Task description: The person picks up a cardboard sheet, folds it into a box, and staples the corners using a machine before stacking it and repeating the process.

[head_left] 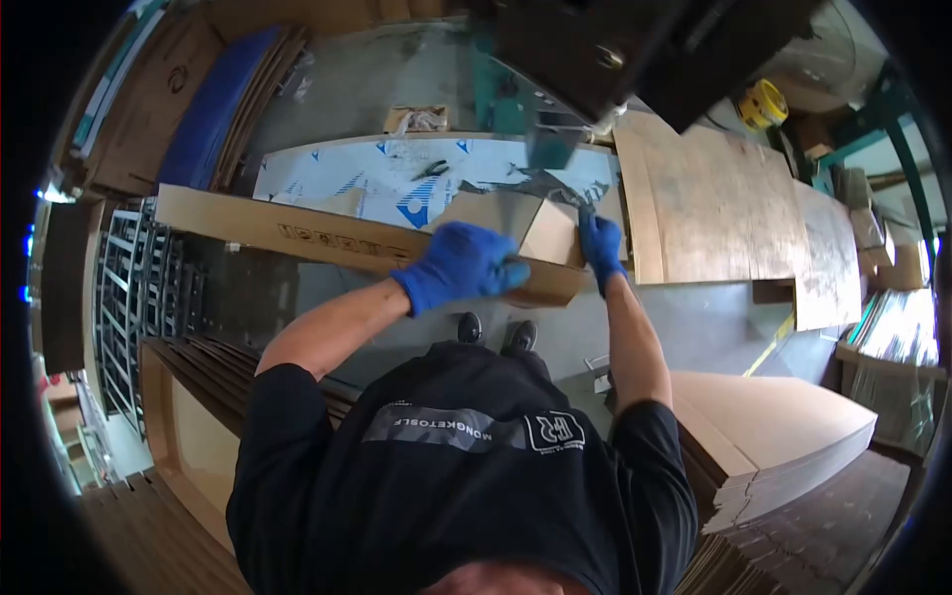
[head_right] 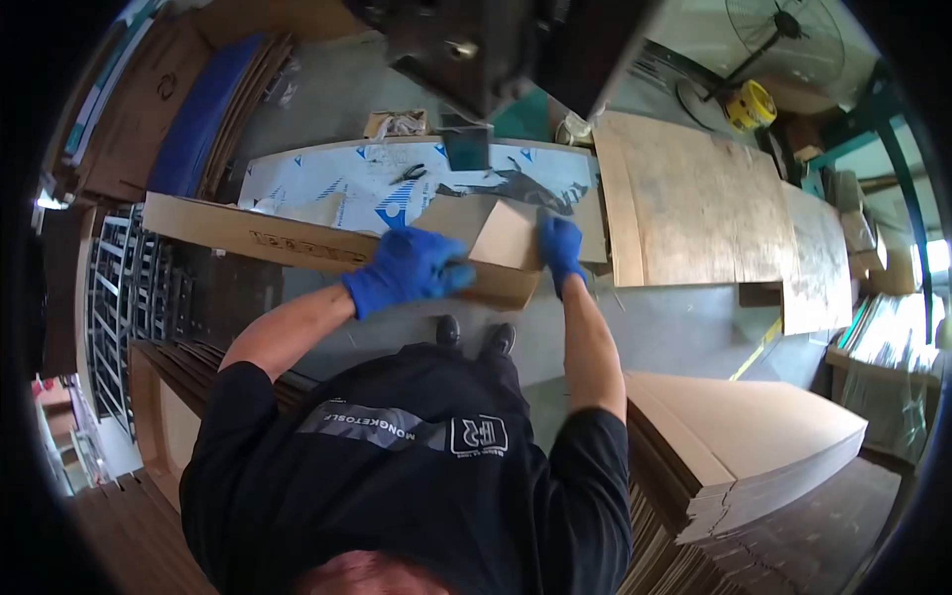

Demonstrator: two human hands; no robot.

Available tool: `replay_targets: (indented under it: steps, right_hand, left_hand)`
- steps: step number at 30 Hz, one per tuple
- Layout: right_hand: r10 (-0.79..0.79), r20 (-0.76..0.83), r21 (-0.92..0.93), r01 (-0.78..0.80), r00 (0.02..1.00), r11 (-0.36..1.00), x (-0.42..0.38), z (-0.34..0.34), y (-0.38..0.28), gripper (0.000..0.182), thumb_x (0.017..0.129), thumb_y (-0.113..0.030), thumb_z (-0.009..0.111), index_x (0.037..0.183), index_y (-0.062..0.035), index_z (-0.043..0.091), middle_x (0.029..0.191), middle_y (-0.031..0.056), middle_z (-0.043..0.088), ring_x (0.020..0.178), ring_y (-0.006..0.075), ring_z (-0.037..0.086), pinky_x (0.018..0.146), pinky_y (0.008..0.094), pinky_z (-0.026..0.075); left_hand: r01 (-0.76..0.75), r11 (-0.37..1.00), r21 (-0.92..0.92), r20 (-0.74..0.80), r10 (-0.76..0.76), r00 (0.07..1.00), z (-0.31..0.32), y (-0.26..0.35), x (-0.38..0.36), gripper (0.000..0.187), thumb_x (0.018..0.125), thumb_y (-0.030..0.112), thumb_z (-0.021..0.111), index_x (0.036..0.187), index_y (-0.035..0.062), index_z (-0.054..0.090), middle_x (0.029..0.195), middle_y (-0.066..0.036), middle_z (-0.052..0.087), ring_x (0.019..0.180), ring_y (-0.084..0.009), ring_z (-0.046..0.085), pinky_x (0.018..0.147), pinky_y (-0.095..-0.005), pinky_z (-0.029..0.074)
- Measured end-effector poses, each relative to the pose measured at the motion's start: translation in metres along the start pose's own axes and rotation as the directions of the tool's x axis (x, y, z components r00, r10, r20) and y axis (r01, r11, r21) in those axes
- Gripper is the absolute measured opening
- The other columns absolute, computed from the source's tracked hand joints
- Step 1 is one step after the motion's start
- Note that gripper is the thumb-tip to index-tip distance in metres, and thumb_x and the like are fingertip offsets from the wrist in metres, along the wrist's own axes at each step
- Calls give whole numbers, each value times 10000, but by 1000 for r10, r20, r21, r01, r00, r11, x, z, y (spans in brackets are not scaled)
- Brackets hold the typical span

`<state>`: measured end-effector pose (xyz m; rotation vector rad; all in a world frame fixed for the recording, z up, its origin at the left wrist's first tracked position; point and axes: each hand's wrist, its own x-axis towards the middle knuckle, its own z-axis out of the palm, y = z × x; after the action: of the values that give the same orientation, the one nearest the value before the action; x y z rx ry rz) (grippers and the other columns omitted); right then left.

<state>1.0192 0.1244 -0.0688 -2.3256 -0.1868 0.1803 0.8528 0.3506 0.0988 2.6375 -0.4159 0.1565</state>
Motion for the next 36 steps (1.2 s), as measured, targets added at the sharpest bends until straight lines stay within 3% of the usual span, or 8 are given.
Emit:
replay_targets:
  steps: [6, 10, 16, 18, 20, 23, 28, 36]
  right_hand:
    - [-132, 235, 558, -23, 963, 830, -89, -41, -110, 595, 990, -490, 354, 807, -6, 646, 764, 47, 622, 722, 125, 523, 689, 265, 412]
    - [-304, 420, 658, -56, 855, 751, -88, -94, -161, 679, 991, -545, 264, 948, 15, 647, 890, 88, 642, 800, 139, 561, 733, 249, 424]
    - [-277, -90, 646, 268, 956, 715, -27, -73, -140, 422, 1026, -298, 320, 1152, 3, 586, 857, 32, 585, 773, 103, 469, 773, 253, 413]
    - [-262, 54, 769, 127, 964, 627, 26, -70, -147, 339, 1008, -263, 371, 1073, -7, 583, 833, 15, 537, 784, 95, 456, 762, 269, 424]
    - [-327, 145, 799, 84, 934, 595, 96, -59, -135, 292, 994, -246, 398, 1029, -15, 572, 842, 14, 513, 803, 97, 456, 765, 284, 433]
    - [-424, 73, 765, 222, 903, 605, 115, -47, -136, 294, 993, -249, 394, 1065, -16, 559, 891, 26, 518, 837, 112, 468, 785, 292, 437]
    - [-482, 84, 746, 266, 872, 611, 109, -35, -138, 309, 993, -254, 389, 1125, -17, 537, 971, 46, 527, 894, 136, 489, 817, 306, 444]
    - [-509, 146, 756, 236, 849, 610, 112, -26, -142, 356, 992, -262, 381, 1222, -19, 502, 1100, 78, 541, 985, 176, 522, 869, 327, 455]
  left_hand:
    - [359, 883, -302, 402, -223, 888, -25, -34, 7, 288, 827, 186, 600, 1096, 100, 658, 835, -81, 698, 688, -235, 674, 638, -332, 523]
    - [31, 950, -310, 145, 15, 989, -87, -29, 6, 187, 837, 73, 548, 957, 79, 691, 812, -79, 695, 678, -204, 671, 644, -280, 520]
    - [-283, 947, 151, -293, 316, 902, -189, -49, 76, 160, 894, 149, 582, 927, 26, 678, 797, -116, 685, 698, -166, 654, 661, -301, 525]
    - [310, 945, -104, 131, -296, 946, -221, -25, 111, 207, 919, 183, 565, 1050, 54, 661, 825, -92, 688, 713, -212, 654, 703, -320, 526]
    - [75, 959, -274, 62, -60, 996, -236, -76, 128, 234, 932, 229, 547, 1082, 83, 651, 850, -79, 689, 735, -217, 656, 734, -332, 521]
    - [-52, 901, 430, -286, 191, 939, -218, -106, 99, 287, 944, 317, 522, 1095, 105, 645, 875, -58, 687, 791, -158, 644, 786, -334, 501]
    - [641, 766, 46, -302, -601, 740, -238, -110, 53, 489, 895, 523, 520, 1025, 87, 701, 904, -94, 704, 837, -191, 666, 809, -323, 504]
    - [614, 774, 156, -444, -500, 743, -236, -121, 46, 380, 883, 409, 554, 916, 56, 689, 789, -135, 663, 742, -194, 632, 724, -340, 482]
